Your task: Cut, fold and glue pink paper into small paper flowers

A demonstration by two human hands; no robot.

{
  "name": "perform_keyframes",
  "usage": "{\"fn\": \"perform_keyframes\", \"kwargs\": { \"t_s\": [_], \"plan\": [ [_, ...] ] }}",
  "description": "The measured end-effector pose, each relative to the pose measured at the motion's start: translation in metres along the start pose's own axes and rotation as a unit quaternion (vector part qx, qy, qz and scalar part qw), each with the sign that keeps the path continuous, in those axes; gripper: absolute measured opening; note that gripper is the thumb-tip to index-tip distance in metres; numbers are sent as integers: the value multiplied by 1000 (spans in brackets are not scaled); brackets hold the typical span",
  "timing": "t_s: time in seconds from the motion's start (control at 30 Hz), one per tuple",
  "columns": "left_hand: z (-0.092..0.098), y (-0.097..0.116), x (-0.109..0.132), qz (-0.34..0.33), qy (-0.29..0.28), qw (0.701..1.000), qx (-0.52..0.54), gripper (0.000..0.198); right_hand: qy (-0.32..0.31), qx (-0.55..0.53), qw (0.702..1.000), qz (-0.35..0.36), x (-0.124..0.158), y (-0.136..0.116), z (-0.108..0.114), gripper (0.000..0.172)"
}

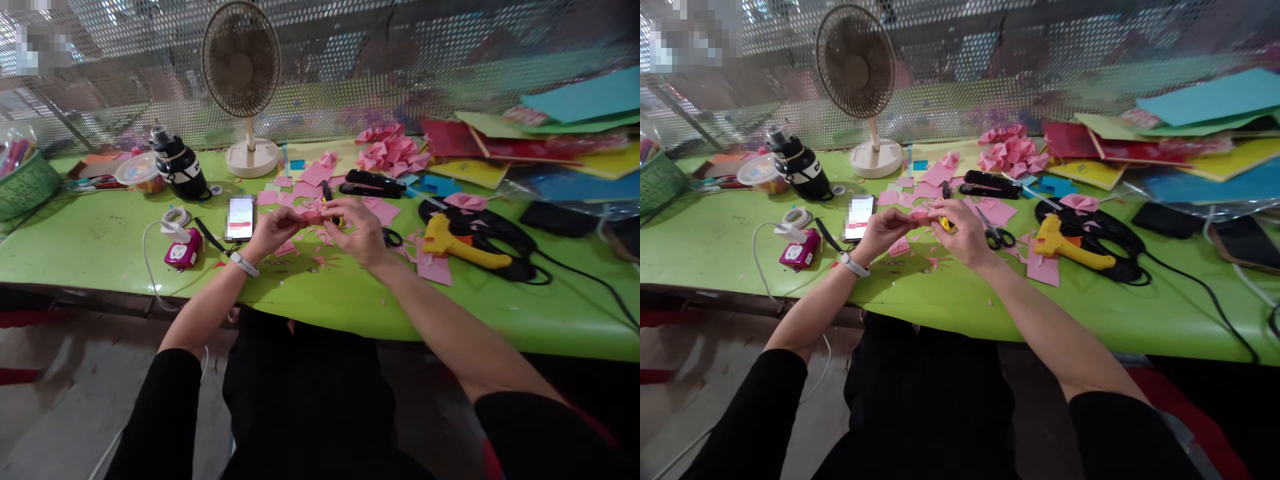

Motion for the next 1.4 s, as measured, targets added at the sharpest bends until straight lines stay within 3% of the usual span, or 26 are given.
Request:
{"fn": "perform_keyframes", "kwargs": {
  "t_s": [0.13,0.27,0.43,0.6,0.8,0.97,1.17,1.4],
  "plan": [
    [0,0,-1,-16,9,1000,-16,36,-1,-27,999,-20,-2,1,2,9],
    [1,6,-2,-8,16,1000,15,36,-42,-66,994,-79,-3,5,3,7],
    [4,10,-3,87,39,990,108,42,-83,-207,953,-204,2,12,-3,18],
    [4,4,-1,160,23,969,185,46,-80,-257,936,-226,4,14,-10,31],
    [-2,4,0,139,3,979,147,46,-29,-246,927,-281,1,16,-9,37],
    [-5,9,0,98,10,990,96,43,-28,-290,900,-323,5,12,-9,33],
    [-7,12,3,161,4,981,105,49,-64,-356,882,-302,7,6,-10,33],
    [-5,5,4,223,21,961,159,49,-7,-330,898,-293,7,7,-11,29]
  ]
}}
Point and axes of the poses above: each hand's wrist, its own x-axis away from the middle knuckle, its own z-axis out of the back of the hand, y = z × x, the point moved 3 cm from there along -x, towards the middle knuckle, and after that the axes turned 1 degree about x, right-handed, at the moved point
